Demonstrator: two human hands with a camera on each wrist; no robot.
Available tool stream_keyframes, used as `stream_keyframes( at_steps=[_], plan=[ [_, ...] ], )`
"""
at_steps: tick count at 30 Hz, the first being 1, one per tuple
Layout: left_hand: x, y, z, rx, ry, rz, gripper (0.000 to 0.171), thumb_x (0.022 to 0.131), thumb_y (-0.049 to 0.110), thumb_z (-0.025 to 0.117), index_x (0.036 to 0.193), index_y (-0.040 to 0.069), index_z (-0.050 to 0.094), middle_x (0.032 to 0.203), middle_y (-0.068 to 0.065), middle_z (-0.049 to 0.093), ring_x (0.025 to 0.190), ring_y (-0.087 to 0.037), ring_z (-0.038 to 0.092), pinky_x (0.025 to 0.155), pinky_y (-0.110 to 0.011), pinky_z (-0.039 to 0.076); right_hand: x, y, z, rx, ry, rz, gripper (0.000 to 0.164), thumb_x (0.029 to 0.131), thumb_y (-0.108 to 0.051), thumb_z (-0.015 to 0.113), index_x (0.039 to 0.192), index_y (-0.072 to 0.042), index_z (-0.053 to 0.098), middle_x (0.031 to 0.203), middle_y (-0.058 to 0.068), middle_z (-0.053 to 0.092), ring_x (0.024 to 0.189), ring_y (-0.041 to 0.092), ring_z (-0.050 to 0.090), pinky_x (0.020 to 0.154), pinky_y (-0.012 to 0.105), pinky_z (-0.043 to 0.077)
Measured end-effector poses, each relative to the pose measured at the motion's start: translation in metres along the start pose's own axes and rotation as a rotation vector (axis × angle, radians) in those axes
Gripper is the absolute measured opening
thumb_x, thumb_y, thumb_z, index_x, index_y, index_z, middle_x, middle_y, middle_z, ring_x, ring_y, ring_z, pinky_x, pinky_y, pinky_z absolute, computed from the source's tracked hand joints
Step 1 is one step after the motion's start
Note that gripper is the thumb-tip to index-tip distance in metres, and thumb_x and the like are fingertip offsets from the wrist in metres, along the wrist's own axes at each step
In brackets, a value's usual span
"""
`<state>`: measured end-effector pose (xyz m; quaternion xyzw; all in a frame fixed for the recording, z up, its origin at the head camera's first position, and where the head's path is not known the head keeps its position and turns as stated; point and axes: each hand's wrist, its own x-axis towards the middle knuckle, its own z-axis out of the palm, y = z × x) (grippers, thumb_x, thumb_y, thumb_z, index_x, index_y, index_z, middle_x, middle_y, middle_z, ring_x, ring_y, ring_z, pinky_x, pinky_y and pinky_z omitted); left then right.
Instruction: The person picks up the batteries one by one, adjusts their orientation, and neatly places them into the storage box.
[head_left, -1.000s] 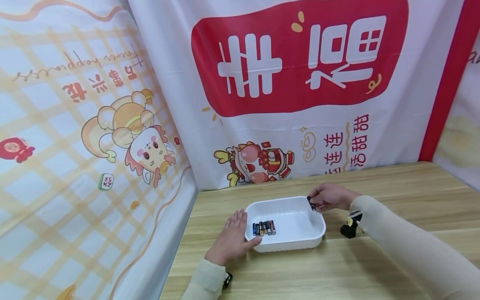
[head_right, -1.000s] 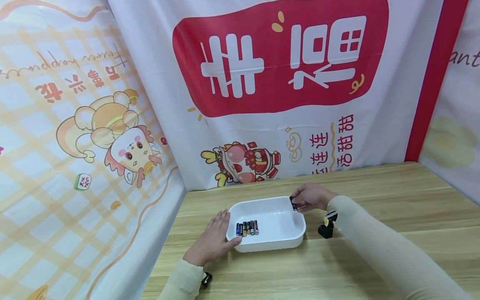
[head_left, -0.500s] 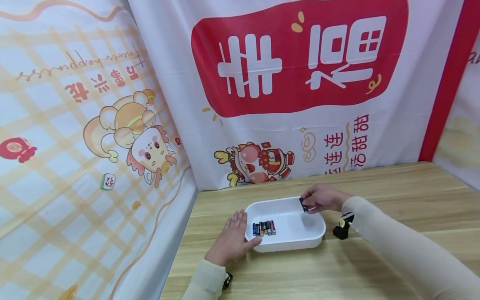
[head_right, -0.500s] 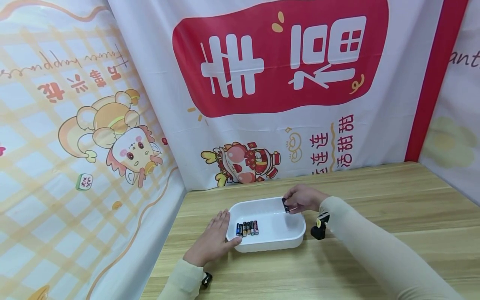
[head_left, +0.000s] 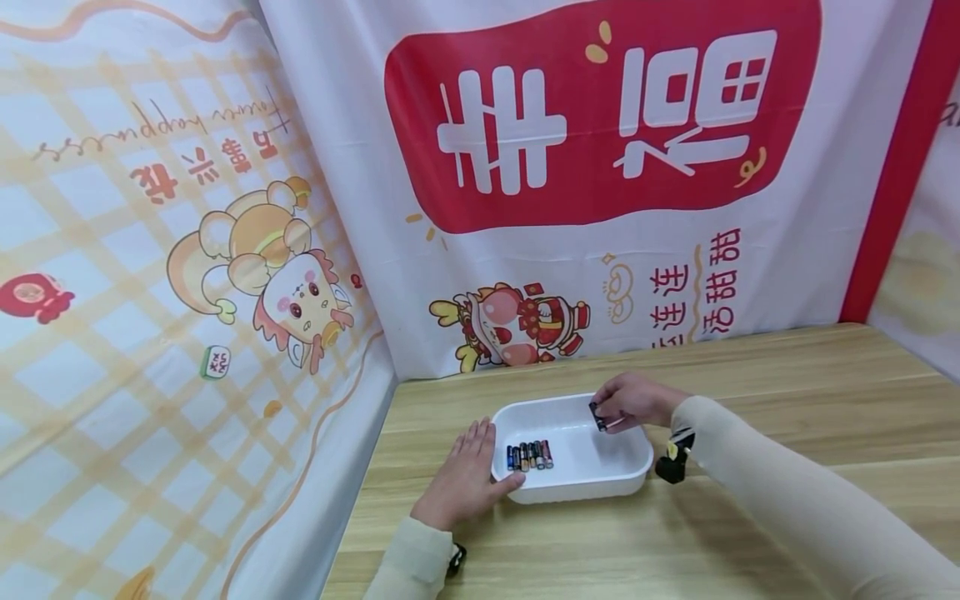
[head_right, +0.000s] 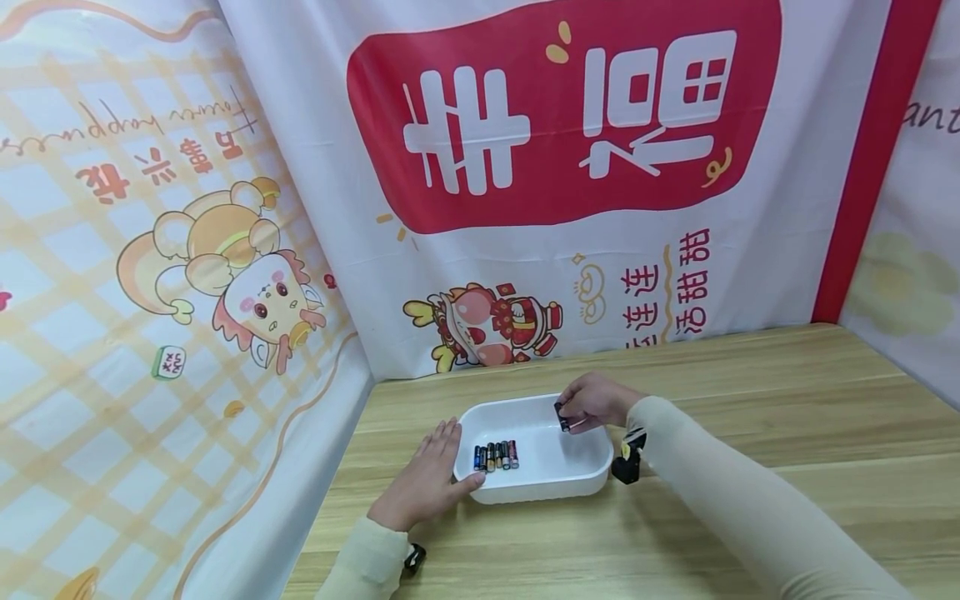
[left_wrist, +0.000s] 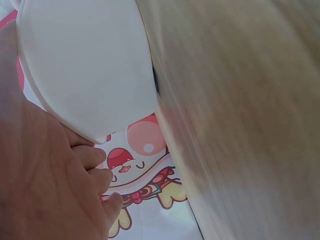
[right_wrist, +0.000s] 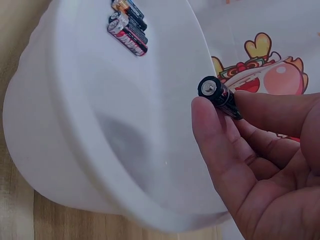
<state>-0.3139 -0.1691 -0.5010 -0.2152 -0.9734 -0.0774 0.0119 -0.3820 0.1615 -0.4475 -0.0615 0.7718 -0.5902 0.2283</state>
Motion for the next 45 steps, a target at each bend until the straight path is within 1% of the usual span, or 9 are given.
stream_keyframes(
  at_steps=[3,8,15,20,23,28,36,41,45],
  plan=[
    [0.0,0.0,0.0,-0.005,0.002,0.0,0.102,0.089,0.077,0.036,0.156,0.005,0.009,0.162,-0.009,0.001,0.147,-0.028,0.003,0.117,-0.046,0.009,0.001,0.0,0.003,-0.001,-0.012,-0.004,0.033,0.088,0.007,0.061,0.119,0.014,0.055,0.102,0.022,0.063,0.086,0.026,0.064,0.078,0.041,0.058],
    [0.001,0.0,0.0,-0.006,0.009,0.008,0.102,0.089,0.076,0.036,0.156,0.005,0.01,0.161,-0.01,0.002,0.147,-0.029,0.004,0.117,-0.046,0.009,0.001,0.001,0.009,-0.005,-0.02,0.009,0.034,0.088,0.007,0.06,0.12,0.014,0.054,0.103,0.023,0.063,0.086,0.026,0.064,0.078,0.041,0.058],
    [0.0,0.0,-0.001,-0.005,0.014,0.017,0.102,0.089,0.076,0.036,0.156,0.003,0.011,0.161,-0.015,0.008,0.147,-0.031,0.006,0.117,-0.049,0.011,0.008,0.005,0.016,-0.009,0.004,0.024,0.028,0.087,0.008,0.06,0.114,0.012,0.058,0.098,0.019,0.063,0.085,0.025,0.063,0.076,0.04,0.058],
    [0.0,0.0,-0.001,-0.007,0.013,0.017,0.102,0.089,0.075,0.037,0.155,0.002,0.012,0.161,-0.015,0.007,0.147,-0.033,0.007,0.116,-0.05,0.011,0.014,0.007,0.023,-0.006,0.011,0.029,0.027,0.087,0.008,0.061,0.114,0.012,0.059,0.095,0.018,0.064,0.083,0.025,0.063,0.074,0.039,0.059],
    [0.0,0.0,-0.001,-0.002,0.009,0.01,0.102,0.089,0.076,0.037,0.156,0.003,0.011,0.162,-0.014,0.006,0.147,-0.032,0.006,0.116,-0.049,0.011,0.015,0.008,0.028,-0.023,0.008,0.035,0.03,0.087,0.008,0.061,0.116,0.013,0.059,0.096,0.019,0.063,0.083,0.026,0.063,0.073,0.039,0.059],
    [0.0,0.0,0.0,-0.006,0.018,0.013,0.103,0.088,0.076,0.037,0.156,0.003,0.012,0.162,-0.014,0.008,0.147,-0.031,0.005,0.117,-0.049,0.011,0.016,0.009,0.036,-0.041,0.002,0.04,0.03,0.087,0.007,0.062,0.116,0.012,0.06,0.097,0.018,0.064,0.084,0.026,0.063,0.074,0.04,0.059],
    [-0.001,0.0,0.001,0.005,0.04,0.031,0.103,0.089,0.076,0.038,0.155,0.001,0.014,0.161,-0.015,0.008,0.147,-0.032,0.006,0.117,-0.049,0.009,0.023,0.013,0.047,-0.037,0.021,0.053,0.023,0.087,0.006,0.063,0.11,0.008,0.063,0.096,0.016,0.065,0.083,0.026,0.064,0.072,0.039,0.059],
    [-0.001,0.0,0.001,0.019,0.037,0.031,0.103,0.089,0.076,0.037,0.155,0.001,0.014,0.161,-0.015,0.006,0.147,-0.032,0.006,0.117,-0.049,0.009,0.021,0.011,0.055,-0.087,0.044,0.061,0.022,0.086,0.003,0.066,0.109,0.006,0.064,0.094,0.015,0.066,0.082,0.026,0.066,0.07,0.038,0.059],
    [-0.001,0.0,0.0,0.03,0.03,0.026,0.103,0.088,0.077,0.035,0.155,0.002,0.012,0.161,-0.015,0.006,0.147,-0.032,0.004,0.117,-0.048,0.008,0.021,0.011,0.059,-0.125,0.038,0.067,0.021,0.086,0.003,0.067,0.107,0.004,0.065,0.092,0.015,0.066,0.079,0.027,0.066,0.07,0.039,0.059]
  ],
)
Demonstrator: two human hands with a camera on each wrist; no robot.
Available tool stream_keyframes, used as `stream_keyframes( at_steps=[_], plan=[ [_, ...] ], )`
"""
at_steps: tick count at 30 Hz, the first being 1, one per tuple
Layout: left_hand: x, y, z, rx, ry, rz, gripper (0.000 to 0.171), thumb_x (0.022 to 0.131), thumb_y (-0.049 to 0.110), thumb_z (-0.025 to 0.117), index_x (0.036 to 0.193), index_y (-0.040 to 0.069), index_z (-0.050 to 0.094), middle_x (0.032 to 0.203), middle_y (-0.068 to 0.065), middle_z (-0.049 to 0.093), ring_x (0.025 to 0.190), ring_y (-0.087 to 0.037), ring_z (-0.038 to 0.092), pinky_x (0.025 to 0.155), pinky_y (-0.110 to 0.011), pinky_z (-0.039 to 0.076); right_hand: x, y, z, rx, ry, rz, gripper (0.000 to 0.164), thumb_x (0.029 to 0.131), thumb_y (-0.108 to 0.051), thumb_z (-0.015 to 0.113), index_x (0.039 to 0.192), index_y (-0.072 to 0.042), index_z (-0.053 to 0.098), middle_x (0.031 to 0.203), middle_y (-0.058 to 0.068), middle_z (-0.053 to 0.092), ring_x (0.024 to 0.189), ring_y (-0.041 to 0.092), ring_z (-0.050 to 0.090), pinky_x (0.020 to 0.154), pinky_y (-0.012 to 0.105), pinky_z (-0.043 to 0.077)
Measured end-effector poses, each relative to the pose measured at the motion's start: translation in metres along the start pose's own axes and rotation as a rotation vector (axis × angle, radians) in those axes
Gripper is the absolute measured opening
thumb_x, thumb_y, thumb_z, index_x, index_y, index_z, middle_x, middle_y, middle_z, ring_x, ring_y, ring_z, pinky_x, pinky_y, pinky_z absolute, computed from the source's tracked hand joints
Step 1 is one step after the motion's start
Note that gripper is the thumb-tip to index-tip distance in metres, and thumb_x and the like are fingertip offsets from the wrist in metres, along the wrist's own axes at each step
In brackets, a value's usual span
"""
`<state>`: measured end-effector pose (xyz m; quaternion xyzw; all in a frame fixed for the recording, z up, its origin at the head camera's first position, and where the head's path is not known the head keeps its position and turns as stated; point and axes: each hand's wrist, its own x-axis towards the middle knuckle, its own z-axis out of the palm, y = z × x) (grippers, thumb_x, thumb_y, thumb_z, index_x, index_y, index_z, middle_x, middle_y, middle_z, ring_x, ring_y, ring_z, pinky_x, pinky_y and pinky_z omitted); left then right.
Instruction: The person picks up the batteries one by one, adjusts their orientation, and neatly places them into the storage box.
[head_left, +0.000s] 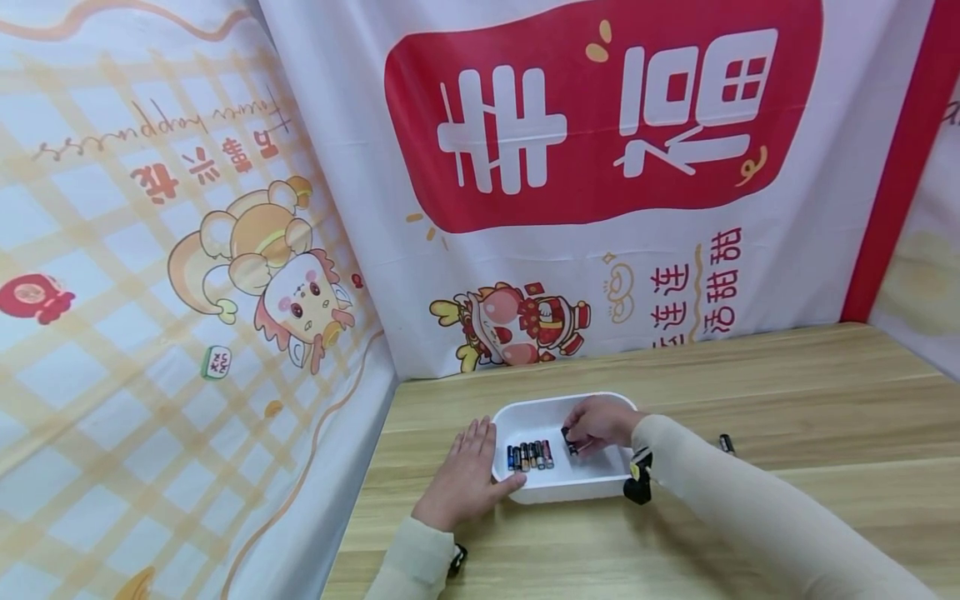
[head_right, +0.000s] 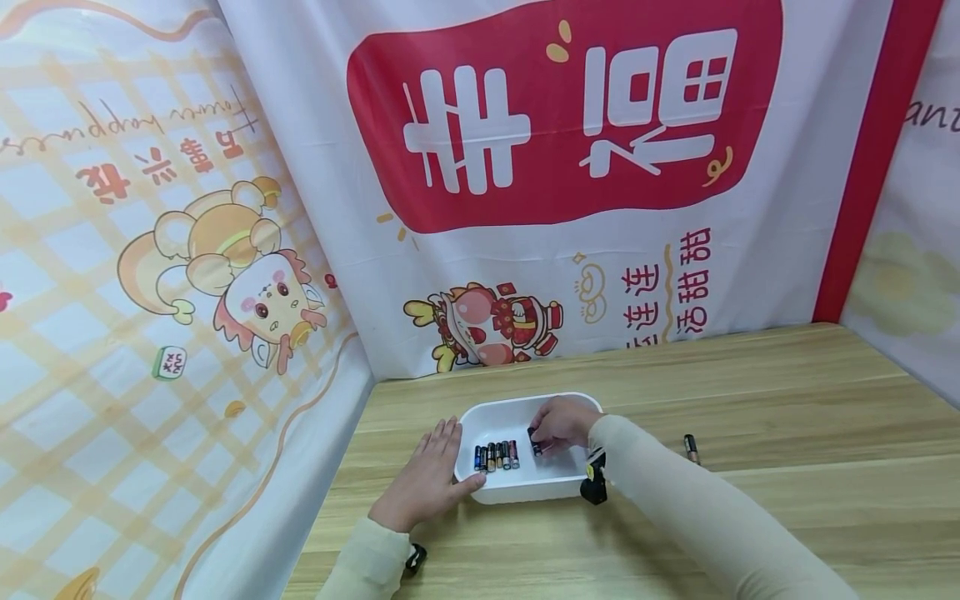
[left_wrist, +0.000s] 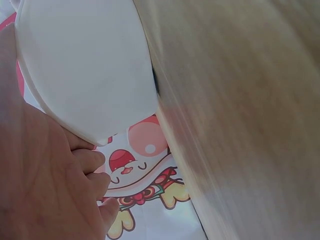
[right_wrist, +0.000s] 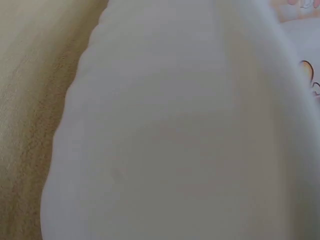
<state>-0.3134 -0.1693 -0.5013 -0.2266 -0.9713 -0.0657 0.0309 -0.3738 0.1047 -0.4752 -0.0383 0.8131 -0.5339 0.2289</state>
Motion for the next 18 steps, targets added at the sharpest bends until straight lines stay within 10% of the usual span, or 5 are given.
stream_keyframes(
  at_steps=[18],
  plan=[
    [0.002,0.0,0.0,0.002,0.009,0.011,0.103,0.089,0.076,0.037,0.155,0.0,0.014,0.161,-0.016,0.008,0.147,-0.033,0.006,0.117,-0.049,0.009,0.011,-0.001,0.018,-0.019,-0.02,-0.018,0.015,0.085,0.007,0.065,0.1,0.004,0.066,0.085,0.017,0.066,0.069,0.025,0.067,0.063,0.035,0.059]
  ],
)
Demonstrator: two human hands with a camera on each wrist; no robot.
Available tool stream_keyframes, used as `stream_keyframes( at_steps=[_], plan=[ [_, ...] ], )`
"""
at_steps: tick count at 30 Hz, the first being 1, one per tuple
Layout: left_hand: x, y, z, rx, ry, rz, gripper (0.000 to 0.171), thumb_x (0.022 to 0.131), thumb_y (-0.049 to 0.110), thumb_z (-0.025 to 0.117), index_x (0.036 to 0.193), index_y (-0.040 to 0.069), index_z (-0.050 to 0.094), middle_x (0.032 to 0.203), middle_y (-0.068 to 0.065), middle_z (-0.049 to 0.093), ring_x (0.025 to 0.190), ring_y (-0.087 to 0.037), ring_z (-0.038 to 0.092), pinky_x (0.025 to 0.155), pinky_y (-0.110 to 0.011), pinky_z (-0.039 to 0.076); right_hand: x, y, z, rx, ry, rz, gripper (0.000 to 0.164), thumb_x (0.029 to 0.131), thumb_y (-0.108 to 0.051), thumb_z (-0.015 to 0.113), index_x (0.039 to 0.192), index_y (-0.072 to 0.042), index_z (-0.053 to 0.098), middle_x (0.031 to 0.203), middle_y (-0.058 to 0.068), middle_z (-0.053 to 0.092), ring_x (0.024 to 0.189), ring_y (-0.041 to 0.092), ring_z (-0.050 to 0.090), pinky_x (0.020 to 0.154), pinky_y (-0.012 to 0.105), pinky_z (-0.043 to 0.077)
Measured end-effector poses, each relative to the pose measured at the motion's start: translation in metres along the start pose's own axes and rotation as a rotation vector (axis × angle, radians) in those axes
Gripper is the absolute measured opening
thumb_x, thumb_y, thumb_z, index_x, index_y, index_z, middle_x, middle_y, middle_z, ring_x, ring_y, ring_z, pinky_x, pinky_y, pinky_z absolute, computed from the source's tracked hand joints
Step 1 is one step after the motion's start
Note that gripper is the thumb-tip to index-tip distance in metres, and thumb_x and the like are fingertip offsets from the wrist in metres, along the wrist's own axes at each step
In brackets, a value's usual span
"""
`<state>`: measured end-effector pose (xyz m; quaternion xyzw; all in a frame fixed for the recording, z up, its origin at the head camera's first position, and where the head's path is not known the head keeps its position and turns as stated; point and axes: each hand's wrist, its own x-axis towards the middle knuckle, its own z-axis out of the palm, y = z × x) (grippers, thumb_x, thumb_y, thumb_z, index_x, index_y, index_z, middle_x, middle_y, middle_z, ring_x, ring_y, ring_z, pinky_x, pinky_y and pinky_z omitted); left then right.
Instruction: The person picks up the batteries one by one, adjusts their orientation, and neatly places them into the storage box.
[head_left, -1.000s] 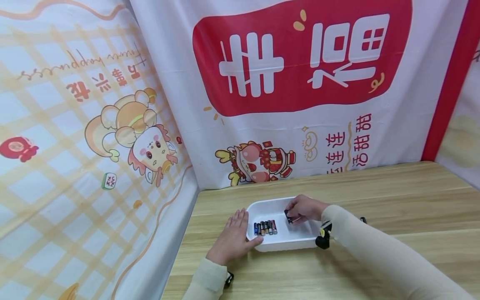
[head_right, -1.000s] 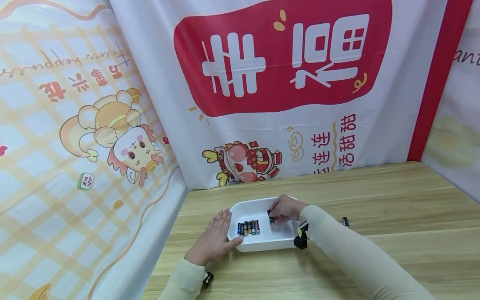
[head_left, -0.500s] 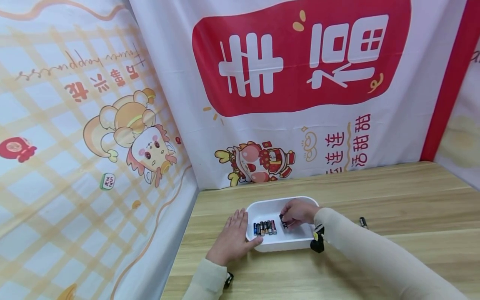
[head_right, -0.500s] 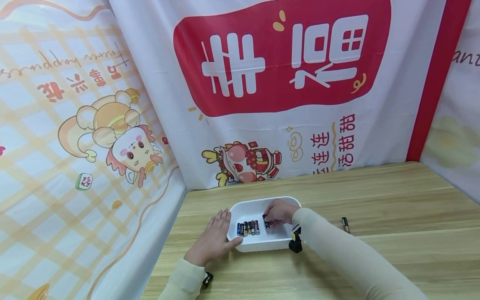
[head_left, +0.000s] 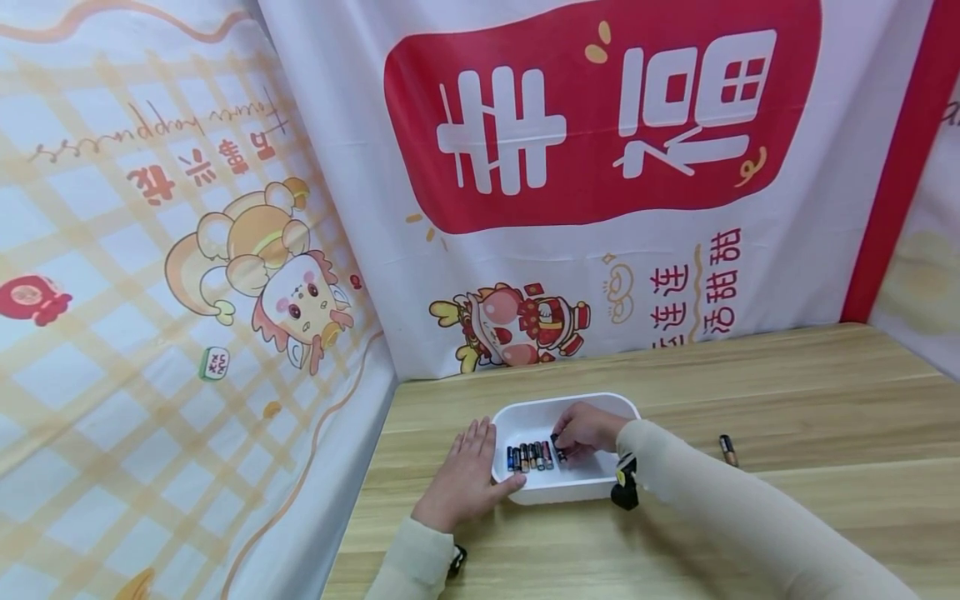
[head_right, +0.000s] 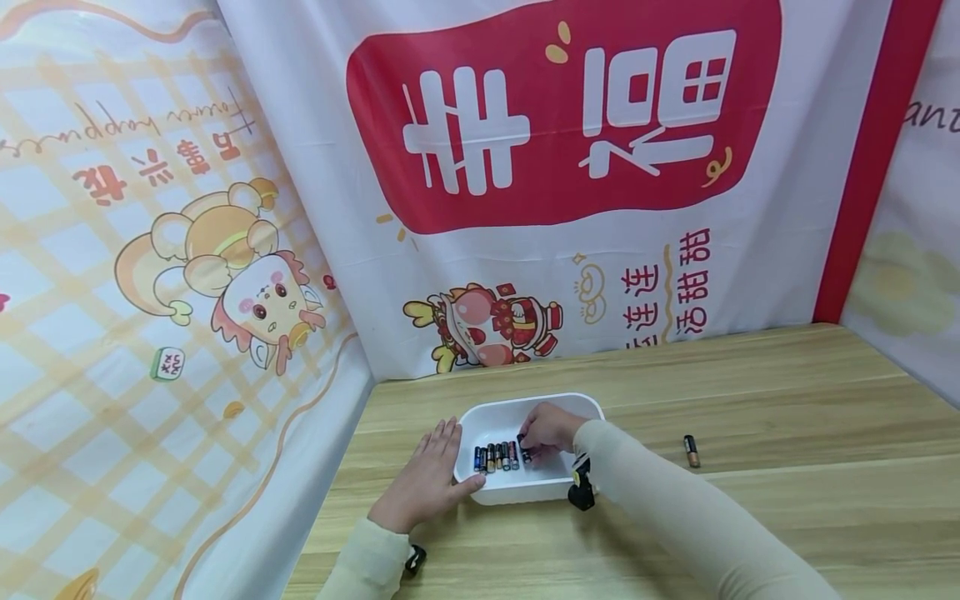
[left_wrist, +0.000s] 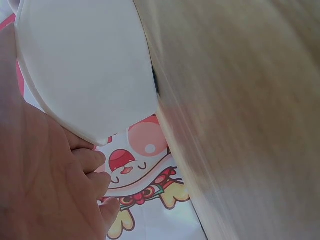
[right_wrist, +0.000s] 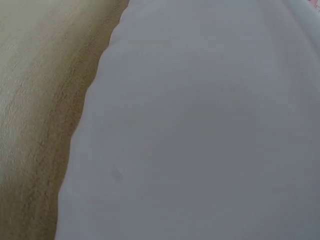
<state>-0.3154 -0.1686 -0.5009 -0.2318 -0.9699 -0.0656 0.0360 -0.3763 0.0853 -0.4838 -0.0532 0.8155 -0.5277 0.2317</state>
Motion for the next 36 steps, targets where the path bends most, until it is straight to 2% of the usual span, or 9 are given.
stream_keyframes(
  at_steps=[12,22,29,36],
  plan=[
    [0.0,0.0,-0.001,0.006,0.001,0.007,0.102,0.09,0.075,0.037,0.155,0.0,0.014,0.161,-0.017,0.009,0.146,-0.035,0.008,0.116,-0.05,0.011,0.001,-0.003,0.006,-0.128,0.034,0.006,0.011,0.085,0.005,0.067,0.095,0.002,0.066,0.081,0.013,0.068,0.064,0.021,0.065,0.056,0.029,0.056],
    [0.001,-0.001,0.0,-0.003,-0.018,-0.01,0.103,0.089,0.076,0.036,0.155,0.002,0.012,0.161,-0.016,0.008,0.147,-0.032,0.006,0.117,-0.048,0.01,-0.003,-0.01,0.011,-0.18,0.065,0.011,0.009,0.081,0.009,0.068,0.086,0.002,0.065,0.078,0.012,0.067,0.066,0.022,0.066,0.059,0.029,0.057],
    [0.001,-0.002,0.003,0.002,0.004,0.001,0.102,0.089,0.075,0.037,0.155,0.002,0.013,0.161,-0.016,0.01,0.147,-0.033,0.007,0.116,-0.047,0.009,0.008,-0.007,0.013,-0.215,0.108,0.068,0.01,0.08,0.006,0.07,0.088,0.001,0.068,0.079,0.011,0.066,0.07,0.023,0.066,0.062,0.031,0.058],
    [0.003,-0.003,0.003,-0.006,0.0,0.004,0.102,0.089,0.075,0.037,0.155,0.001,0.013,0.161,-0.015,0.008,0.147,-0.033,0.007,0.117,-0.048,0.01,0.018,-0.004,0.014,-0.246,0.114,0.091,0.009,0.081,0.004,0.071,0.089,0.001,0.069,0.08,0.011,0.065,0.071,0.023,0.066,0.061,0.03,0.058]
  ],
)
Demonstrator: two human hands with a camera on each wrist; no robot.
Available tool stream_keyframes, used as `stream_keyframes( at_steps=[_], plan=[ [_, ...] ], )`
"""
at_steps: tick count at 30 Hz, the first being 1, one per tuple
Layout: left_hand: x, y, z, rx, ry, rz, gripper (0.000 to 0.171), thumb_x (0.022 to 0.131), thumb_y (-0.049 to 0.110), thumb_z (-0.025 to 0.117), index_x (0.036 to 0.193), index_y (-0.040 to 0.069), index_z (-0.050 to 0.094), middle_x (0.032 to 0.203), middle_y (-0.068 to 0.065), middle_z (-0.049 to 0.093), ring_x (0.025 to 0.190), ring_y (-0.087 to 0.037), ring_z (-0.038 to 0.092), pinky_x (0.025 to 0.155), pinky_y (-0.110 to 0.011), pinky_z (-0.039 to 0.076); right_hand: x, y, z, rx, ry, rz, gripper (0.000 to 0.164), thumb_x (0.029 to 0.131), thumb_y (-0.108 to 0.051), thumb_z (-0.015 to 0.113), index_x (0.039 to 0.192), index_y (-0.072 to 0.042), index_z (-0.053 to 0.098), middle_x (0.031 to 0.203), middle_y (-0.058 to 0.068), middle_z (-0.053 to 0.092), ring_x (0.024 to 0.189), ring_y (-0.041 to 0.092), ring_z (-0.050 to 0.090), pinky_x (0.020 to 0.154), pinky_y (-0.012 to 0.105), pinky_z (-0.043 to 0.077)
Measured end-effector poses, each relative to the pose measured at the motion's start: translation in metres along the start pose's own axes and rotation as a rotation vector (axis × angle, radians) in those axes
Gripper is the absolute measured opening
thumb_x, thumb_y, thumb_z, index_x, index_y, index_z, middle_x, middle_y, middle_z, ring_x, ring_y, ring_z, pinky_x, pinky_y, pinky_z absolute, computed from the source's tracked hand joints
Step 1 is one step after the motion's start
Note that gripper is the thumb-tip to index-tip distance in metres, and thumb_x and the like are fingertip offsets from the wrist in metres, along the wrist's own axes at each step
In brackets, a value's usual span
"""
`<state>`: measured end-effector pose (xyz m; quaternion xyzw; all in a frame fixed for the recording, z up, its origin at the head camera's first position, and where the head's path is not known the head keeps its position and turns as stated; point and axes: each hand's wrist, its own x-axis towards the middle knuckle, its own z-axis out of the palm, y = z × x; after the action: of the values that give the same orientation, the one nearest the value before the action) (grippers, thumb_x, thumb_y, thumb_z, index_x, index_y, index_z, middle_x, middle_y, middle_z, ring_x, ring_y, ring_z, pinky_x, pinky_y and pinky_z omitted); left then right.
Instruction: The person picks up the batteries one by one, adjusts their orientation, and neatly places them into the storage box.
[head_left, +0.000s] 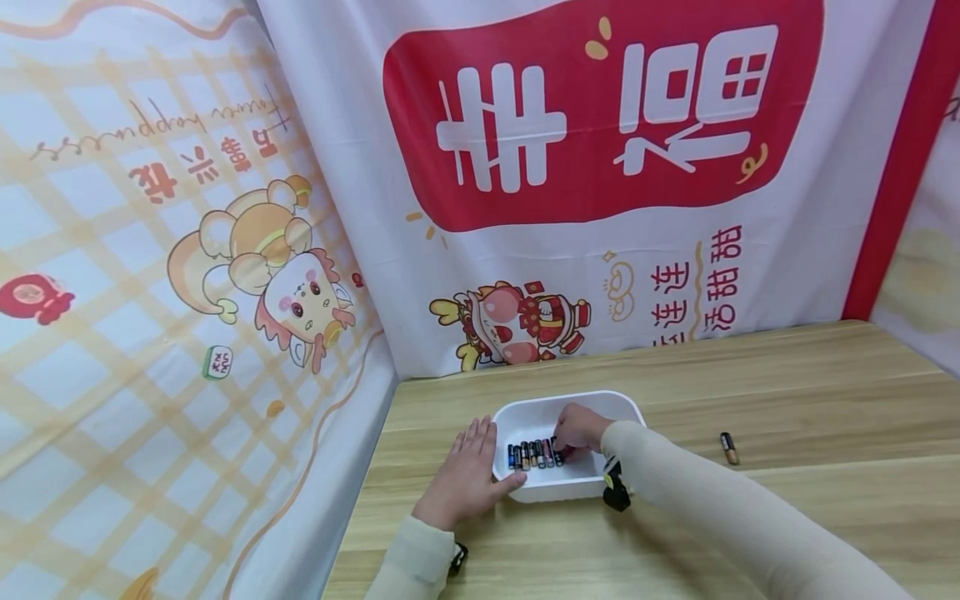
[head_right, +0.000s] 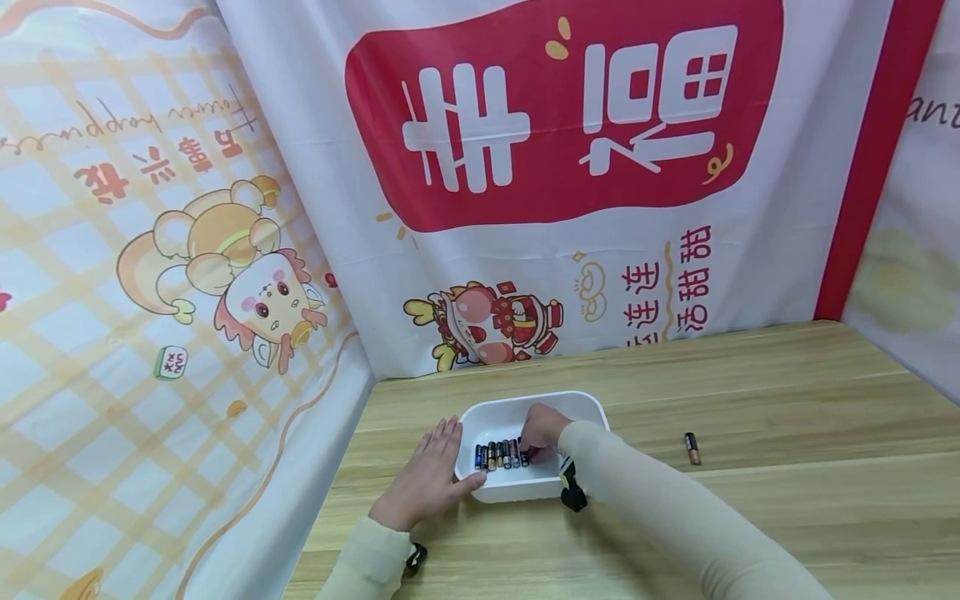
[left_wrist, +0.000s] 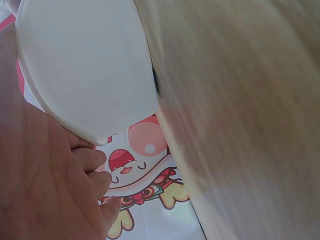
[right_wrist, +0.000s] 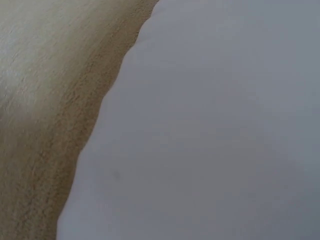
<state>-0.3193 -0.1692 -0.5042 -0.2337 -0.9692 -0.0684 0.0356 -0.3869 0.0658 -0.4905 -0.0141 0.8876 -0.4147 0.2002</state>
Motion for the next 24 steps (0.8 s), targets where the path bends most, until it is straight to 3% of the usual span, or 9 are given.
stream_keyframes(
  at_steps=[24],
  plan=[
    [0.0001,-0.0002,-0.002,-0.011,0.005,0.011,0.102,0.09,0.075,0.037,0.155,0.0,0.014,0.161,-0.017,0.01,0.146,-0.034,0.008,0.116,-0.05,0.012,0.0078,-0.0004,0.0049,-0.014,0.013,0.024,0.007,0.08,0.001,0.073,0.085,-0.002,0.068,0.079,0.012,0.065,0.068,0.024,0.065,0.059,0.031,0.057]
  ],
)
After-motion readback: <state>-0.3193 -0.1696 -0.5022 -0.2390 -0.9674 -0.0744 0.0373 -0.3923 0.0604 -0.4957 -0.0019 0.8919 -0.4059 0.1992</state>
